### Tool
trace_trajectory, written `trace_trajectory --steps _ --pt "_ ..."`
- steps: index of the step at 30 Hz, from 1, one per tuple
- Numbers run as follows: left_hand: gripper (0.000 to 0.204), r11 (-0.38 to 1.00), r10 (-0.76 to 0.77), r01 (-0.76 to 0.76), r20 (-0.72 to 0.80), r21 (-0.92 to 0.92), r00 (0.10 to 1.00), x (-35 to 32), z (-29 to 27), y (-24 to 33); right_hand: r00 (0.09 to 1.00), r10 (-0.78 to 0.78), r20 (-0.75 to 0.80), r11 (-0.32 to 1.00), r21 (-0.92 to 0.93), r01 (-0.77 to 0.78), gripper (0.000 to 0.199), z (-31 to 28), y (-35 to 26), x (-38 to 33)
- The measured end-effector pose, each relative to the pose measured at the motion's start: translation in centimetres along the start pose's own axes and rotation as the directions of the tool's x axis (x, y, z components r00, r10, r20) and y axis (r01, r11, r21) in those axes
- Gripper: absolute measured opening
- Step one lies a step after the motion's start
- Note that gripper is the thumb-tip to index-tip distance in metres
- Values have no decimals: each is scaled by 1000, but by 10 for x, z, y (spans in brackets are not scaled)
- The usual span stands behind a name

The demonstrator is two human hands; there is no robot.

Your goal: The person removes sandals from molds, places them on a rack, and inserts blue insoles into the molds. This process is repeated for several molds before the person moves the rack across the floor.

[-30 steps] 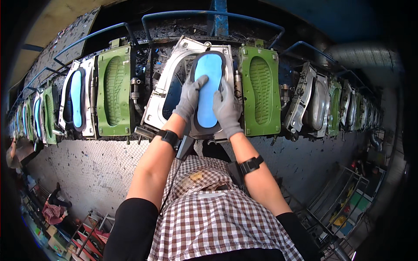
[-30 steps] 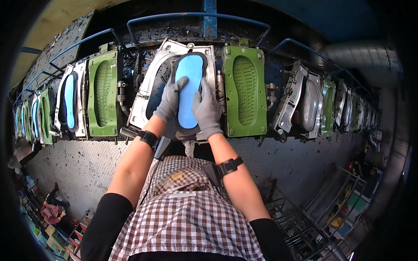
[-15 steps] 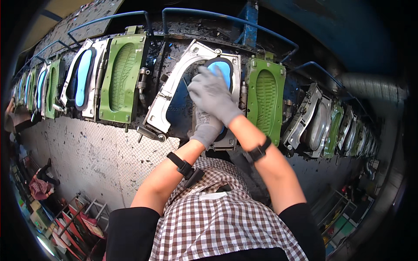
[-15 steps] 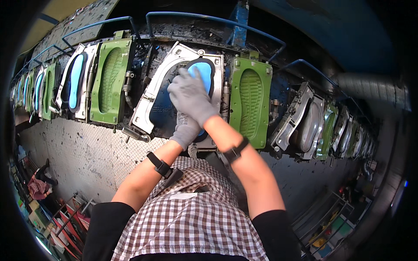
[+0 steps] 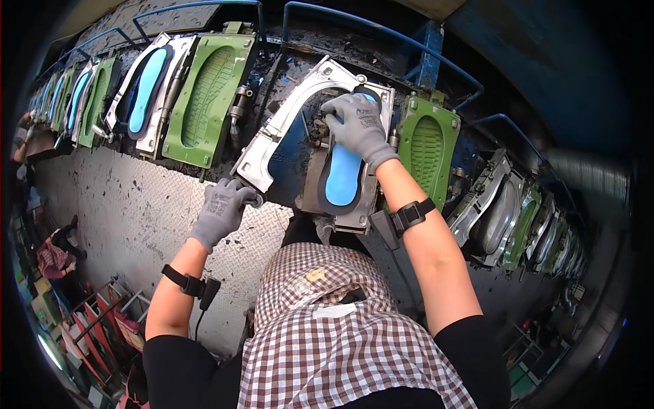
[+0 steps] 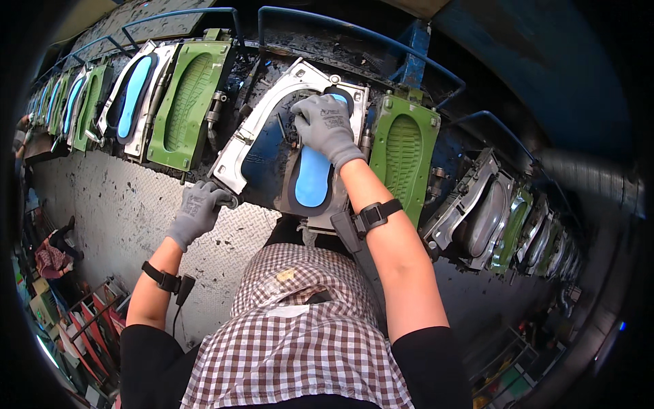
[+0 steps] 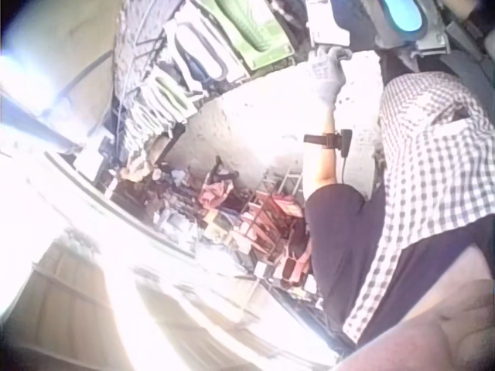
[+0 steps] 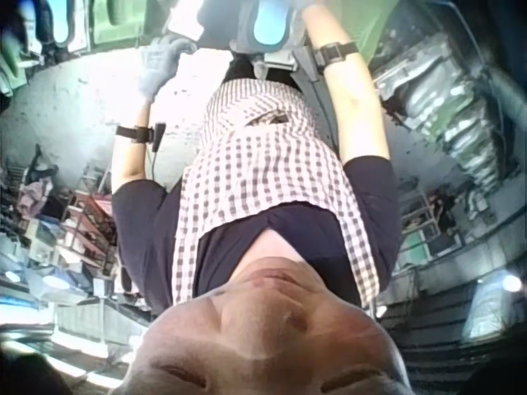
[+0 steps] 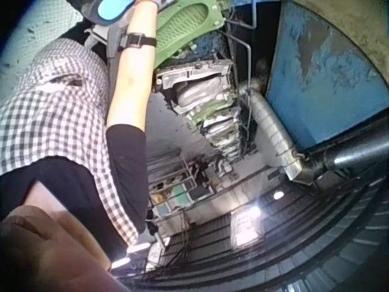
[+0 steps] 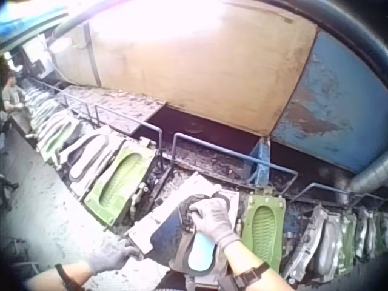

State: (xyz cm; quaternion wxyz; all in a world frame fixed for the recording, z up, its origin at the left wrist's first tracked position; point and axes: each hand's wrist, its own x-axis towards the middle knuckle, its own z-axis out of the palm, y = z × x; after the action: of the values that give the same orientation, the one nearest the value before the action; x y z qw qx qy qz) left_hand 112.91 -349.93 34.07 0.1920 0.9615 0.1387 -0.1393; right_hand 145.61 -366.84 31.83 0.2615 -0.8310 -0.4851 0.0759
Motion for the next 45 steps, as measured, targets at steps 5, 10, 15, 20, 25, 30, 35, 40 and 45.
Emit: trace_trajectory --steps 5,10,15,20,25,30,35,40,45 --pt "28 967 246 -235 105 -100 964 9 14 58 997 72 0 996 57 -72 29 -4 2 -4" --pt "32 926 369 -352 126 -137 921 2 44 153 974 112 -197 985 148 -84 38 -4 3 -36" --pt "40 834 296 -112 267 -540 917 13 4 130 978 58 -201 981 194 -19 42 -13 -4 -146" --pt "59 899 377 -425 -303 -108 875 63 41 100 980 -167 105 985 -23 170 54 -20 -22 -187" --pt "46 881 398 -474 -550 6 734 75 76 112 982 -187 16 982 40 186 44 -5 -16 -182" --pt "20 823 56 -431 -701 -371 711 61 99 147 985 12 -175 946 321 45 26 14 -31 -190" --pt "25 831 8 -392 -696 -394 718 44 93 164 988 -84 -126 958 261 114 26 10 -30 -198" --pt "28 802 -308 -123 -581 -585 753 -10 100 188 989 -108 -103 984 134 122 36 6 -33 -202" --pt "50 497 -465 558 339 -665 818 -41 86 202 997 -44 -57 998 48 47 21 2 -31 -179"
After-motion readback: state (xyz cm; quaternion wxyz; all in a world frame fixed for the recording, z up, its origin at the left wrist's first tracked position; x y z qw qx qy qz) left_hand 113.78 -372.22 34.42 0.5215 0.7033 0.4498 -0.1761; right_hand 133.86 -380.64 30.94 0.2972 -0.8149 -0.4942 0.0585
